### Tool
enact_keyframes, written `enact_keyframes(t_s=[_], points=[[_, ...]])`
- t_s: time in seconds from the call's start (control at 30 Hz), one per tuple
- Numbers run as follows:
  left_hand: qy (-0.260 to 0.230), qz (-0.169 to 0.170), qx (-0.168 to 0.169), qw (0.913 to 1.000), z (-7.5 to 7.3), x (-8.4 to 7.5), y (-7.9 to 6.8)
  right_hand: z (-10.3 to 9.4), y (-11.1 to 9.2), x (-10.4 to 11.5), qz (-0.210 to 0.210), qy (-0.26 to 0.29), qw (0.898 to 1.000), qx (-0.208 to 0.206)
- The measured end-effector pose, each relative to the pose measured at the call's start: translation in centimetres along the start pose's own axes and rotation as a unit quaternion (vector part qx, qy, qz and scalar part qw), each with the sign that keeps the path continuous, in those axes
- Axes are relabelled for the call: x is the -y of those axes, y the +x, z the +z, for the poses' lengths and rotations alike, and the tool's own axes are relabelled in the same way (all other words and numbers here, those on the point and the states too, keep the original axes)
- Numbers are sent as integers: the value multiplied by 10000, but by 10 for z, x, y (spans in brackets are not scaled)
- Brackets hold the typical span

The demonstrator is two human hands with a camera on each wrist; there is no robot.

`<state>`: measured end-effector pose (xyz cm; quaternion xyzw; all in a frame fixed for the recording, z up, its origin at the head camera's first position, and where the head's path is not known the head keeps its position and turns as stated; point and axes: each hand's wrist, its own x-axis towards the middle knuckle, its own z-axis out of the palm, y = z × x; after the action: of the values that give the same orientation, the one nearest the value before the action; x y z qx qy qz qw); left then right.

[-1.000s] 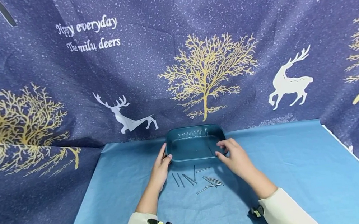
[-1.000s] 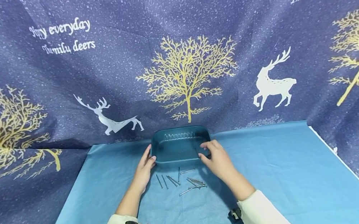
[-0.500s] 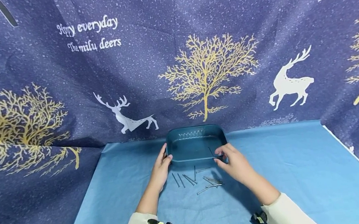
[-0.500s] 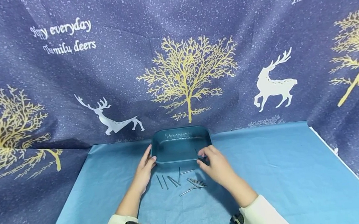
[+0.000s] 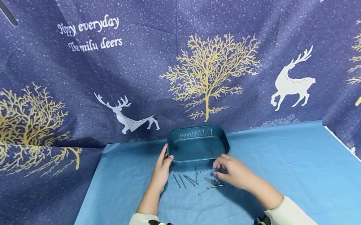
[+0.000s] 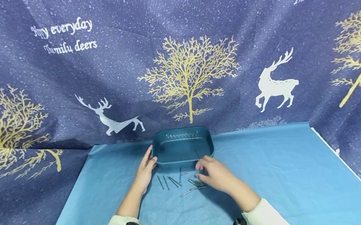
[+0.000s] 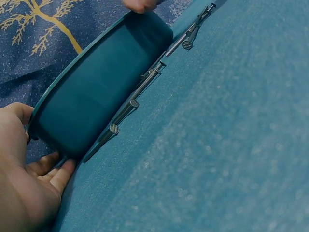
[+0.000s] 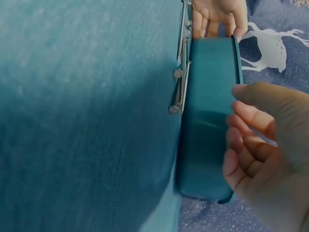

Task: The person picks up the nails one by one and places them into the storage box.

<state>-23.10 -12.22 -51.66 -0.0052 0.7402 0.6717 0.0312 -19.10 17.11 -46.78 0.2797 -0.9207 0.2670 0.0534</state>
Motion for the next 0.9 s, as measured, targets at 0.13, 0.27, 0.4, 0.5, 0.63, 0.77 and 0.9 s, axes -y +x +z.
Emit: enact_keyframes(t_s=[0.13, 0.27, 0.4, 0.5, 0.63, 0.77, 0.9], points=[[-54, -12, 2, 10000, 0, -1, -1, 1, -2, 0, 75, -49, 9989, 461], [-44, -9, -39, 10000, 1, -1, -1, 2, -4, -1, 141, -122, 9963, 839], [-17, -66, -76, 9999, 2, -1, -1, 2, -7, -1, 113, -92, 9948, 1006], [7, -82, -70, 9999, 2, -1, -1, 3, -9, 0, 86, -78, 9944, 1049], [-2, -29, -61, 10000, 2, -1, -1, 4, -9, 1, 106, -89, 9940, 1081], [-31, -32, -53, 10000, 2, -2, -1, 4, -9, 2, 113, -59, 9938, 1104], [-47, -39, 0, 10000, 0, -2, -1, 5, -9, 1, 69, -38, 9936, 1131]])
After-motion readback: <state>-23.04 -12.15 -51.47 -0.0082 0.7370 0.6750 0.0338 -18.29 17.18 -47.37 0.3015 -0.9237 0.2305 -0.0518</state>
